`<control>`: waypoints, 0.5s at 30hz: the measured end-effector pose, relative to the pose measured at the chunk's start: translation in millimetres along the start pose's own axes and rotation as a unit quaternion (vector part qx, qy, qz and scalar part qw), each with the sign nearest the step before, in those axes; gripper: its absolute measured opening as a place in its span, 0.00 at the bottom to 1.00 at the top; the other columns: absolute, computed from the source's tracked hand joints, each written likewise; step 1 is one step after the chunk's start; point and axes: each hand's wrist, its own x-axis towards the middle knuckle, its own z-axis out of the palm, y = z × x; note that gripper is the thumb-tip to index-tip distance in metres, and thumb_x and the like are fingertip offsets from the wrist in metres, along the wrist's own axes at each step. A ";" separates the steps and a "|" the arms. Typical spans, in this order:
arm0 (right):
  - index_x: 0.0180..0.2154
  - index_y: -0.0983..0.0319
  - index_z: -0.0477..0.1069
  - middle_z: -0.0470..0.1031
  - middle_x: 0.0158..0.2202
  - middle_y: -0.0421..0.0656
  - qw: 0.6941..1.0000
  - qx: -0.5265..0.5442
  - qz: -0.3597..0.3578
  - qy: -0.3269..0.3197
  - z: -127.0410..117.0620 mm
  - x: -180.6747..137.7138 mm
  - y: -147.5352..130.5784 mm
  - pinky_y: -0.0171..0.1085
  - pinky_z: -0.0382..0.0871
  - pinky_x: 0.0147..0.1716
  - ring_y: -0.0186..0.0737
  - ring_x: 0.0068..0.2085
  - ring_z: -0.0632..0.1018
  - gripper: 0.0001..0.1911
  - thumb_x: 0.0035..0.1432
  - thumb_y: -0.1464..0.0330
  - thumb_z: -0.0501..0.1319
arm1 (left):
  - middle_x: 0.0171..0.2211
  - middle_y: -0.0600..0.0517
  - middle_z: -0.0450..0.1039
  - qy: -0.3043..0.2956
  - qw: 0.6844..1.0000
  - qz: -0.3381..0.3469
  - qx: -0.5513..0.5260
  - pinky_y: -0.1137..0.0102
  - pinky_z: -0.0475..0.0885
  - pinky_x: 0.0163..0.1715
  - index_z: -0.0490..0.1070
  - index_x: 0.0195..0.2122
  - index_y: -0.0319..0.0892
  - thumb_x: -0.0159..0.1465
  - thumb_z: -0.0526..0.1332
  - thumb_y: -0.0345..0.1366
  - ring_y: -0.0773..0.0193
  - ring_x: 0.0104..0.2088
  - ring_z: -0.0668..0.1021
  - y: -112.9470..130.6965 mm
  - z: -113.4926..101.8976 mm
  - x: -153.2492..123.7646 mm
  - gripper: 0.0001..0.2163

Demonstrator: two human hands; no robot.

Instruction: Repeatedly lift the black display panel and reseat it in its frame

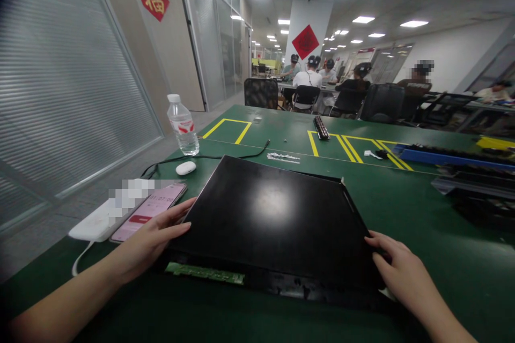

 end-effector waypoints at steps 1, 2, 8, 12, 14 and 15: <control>0.39 0.52 0.83 0.83 0.56 0.47 1.000 0.000 0.001 -0.002 -0.2 -0.1 -0.9 0.59 0.82 0.46 0.63 0.55 0.83 0.21 0.51 0.56 0.56 | 0.66 0.43 0.78 0.002 1.000 -0.004 -0.006 0.54 0.71 0.65 0.77 0.64 0.47 0.47 0.83 0.43 0.40 0.68 0.74 0.3 0.0 -0.3 0.41; 0.39 0.53 0.84 0.83 0.56 0.47 1.000 0.000 0.001 -0.003 -0.3 -0.2 -1.8 0.59 0.82 0.47 0.63 0.55 0.83 0.21 0.51 0.56 0.56 | 0.65 0.44 0.78 0.003 1.000 -0.009 -0.012 0.54 0.70 0.66 0.78 0.63 0.47 0.46 0.83 0.43 0.40 0.68 0.74 0.5 -0.1 -0.6 0.41; 0.38 0.53 0.84 0.85 0.53 0.48 1.000 -0.014 -0.021 0.012 1.9 -0.4 -5.4 0.59 0.80 0.52 0.61 0.53 0.84 0.21 0.50 0.57 0.55 | 0.66 0.46 0.78 0.000 1.000 -0.018 -0.015 0.52 0.66 0.69 0.82 0.58 0.48 0.45 0.84 0.42 0.39 0.70 0.71 0.7 -0.8 1.5 0.37; 0.38 0.54 0.84 0.84 0.53 0.49 0.999 -0.022 -0.025 0.010 1.2 -1.2 -7.6 0.61 0.78 0.55 0.61 0.54 0.83 0.22 0.51 0.58 0.54 | 0.69 0.45 0.74 0.018 1.000 -0.008 -0.005 0.50 0.61 0.72 0.80 0.61 0.48 0.45 0.84 0.41 0.39 0.72 0.67 -1.4 -2.7 3.4 0.39; 0.39 0.54 0.85 0.84 0.54 0.49 0.999 -0.025 -0.023 0.005 0.4 -1.8 -9.1 0.60 0.78 0.55 0.61 0.54 0.83 0.22 0.51 0.58 0.54 | 0.70 0.45 0.71 0.032 0.999 0.004 0.001 0.50 0.59 0.73 0.79 0.62 0.48 0.44 0.84 0.42 0.39 0.74 0.65 -1.9 -4.1 3.1 0.40; 0.39 0.55 0.85 0.84 0.54 0.49 1.000 -0.024 -0.021 0.002 0.1 -2.1 -10.0 0.60 0.78 0.55 0.60 0.55 0.83 0.23 0.51 0.57 0.54 | 0.71 0.45 0.71 0.033 0.999 0.006 0.002 0.49 0.59 0.72 0.79 0.61 0.48 0.44 0.84 0.42 0.38 0.74 0.65 -1.7 -4.5 2.6 0.40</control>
